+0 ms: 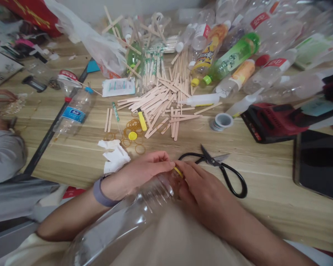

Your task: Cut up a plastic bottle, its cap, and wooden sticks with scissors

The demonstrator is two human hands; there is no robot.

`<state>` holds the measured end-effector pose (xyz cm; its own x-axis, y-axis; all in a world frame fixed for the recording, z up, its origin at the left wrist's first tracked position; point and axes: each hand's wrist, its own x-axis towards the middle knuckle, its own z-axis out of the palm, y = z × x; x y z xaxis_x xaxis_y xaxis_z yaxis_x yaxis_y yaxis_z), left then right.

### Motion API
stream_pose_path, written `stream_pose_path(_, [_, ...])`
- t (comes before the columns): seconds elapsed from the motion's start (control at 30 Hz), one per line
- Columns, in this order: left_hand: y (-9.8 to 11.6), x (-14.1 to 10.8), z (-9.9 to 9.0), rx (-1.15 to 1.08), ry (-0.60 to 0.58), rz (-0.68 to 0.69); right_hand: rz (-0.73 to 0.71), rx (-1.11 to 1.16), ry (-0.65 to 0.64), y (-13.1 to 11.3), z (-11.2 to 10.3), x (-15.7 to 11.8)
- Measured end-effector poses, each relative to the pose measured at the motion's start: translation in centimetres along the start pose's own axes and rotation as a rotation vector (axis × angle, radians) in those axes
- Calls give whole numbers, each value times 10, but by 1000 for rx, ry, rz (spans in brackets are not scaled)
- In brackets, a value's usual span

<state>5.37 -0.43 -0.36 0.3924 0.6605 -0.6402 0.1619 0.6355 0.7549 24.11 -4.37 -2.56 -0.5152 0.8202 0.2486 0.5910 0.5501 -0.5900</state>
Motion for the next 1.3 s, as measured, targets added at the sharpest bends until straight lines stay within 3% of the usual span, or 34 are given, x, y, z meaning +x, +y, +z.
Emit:
stream_pose_path(0.53, [3,-3,5,-132,-64,-96,-141,-165,134,-1,6,-7])
stream_pose_path(0.8, [17,-5,-7,447,-83,5,-166,-194,114,-2,3,-5])
stream_pose_path(0.93, [34,-13,-5,866,28,133,-115,-159,36,-5,0,0])
stream_pose_path(1.03, [41,-17,0,1012,17,152,-89,-156,-12,-5,-2,2])
stream_pose_path(1.17, [43,-13,1,979,-37,141,-74,-145,-2,-5,-1,0])
stream_pose_path(1.3, [40,-5,-2,715,-141,81,-41,-99,45,-3,1,-1])
